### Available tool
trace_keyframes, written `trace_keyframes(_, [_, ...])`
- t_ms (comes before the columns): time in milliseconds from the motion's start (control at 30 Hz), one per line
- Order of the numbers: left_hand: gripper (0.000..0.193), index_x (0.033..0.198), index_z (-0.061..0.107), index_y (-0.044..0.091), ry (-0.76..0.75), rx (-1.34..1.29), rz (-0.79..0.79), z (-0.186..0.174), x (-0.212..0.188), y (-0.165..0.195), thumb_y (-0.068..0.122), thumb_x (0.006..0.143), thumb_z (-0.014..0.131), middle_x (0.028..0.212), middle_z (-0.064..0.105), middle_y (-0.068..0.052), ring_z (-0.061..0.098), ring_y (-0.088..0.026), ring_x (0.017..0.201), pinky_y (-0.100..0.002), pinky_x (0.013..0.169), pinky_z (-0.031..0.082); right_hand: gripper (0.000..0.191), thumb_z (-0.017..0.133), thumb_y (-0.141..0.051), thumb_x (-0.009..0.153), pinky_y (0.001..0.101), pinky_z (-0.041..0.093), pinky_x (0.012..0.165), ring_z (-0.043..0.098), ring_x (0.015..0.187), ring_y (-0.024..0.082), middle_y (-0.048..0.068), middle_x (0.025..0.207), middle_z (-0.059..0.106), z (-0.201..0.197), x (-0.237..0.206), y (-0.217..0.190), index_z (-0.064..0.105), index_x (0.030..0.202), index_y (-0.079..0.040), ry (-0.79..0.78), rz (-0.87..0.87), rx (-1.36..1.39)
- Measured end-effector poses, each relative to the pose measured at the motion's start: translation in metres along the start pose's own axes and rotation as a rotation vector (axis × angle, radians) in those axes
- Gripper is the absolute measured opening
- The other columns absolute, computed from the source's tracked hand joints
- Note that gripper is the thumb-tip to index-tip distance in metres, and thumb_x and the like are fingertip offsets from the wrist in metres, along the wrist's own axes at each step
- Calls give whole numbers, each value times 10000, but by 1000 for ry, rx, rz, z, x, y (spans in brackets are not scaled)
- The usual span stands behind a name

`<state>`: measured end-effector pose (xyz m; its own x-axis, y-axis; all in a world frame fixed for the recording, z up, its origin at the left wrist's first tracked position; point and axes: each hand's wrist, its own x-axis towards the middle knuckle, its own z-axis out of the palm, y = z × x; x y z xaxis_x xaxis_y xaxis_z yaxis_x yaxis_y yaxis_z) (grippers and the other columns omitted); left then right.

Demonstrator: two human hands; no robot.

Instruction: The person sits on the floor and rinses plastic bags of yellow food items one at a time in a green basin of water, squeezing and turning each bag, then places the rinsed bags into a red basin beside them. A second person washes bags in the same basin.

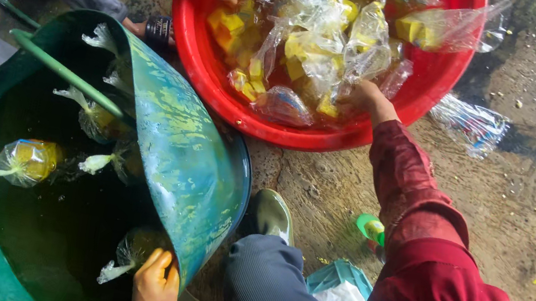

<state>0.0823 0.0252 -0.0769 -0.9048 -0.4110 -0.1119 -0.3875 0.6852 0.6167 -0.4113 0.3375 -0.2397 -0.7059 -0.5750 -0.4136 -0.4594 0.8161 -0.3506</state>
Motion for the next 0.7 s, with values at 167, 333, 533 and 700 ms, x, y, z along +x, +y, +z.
trace_keyframes(167, [36,825,633,1,-24,-54,8,5,9,-13,-9,834,599,798,627,-172,648,-382,746,-422,648,505,557,818,-356,840,489,557,893,665,1065,424,231,1209,665,7,15,-18,622,1309,-129,-142,86,-3])
trace_keyframes(333, [44,837,640,6,-37,-78,27,-2,6,-9,-7,832,599,813,644,-176,638,-400,764,-436,660,507,580,787,-359,859,497,555,914,652,1109,432,237,1267,639,7,16,1,584,1361,-151,-185,109,54])
trace_keyframes(533, [37,825,618,-4,-70,-100,-2,-6,5,0,-14,836,584,818,646,-176,639,-396,763,-434,660,506,610,749,-362,882,506,552,939,637,1161,442,246,1336,607,8,0,11,539,1424,-177,-132,170,57])
trace_keyframes(700, [43,813,600,-12,-73,-89,8,-5,6,1,-10,852,581,813,634,-187,635,-404,767,-444,651,496,637,718,-364,901,513,549,959,624,1205,449,252,1393,581,25,-5,-15,502,1476,-199,9,202,62])
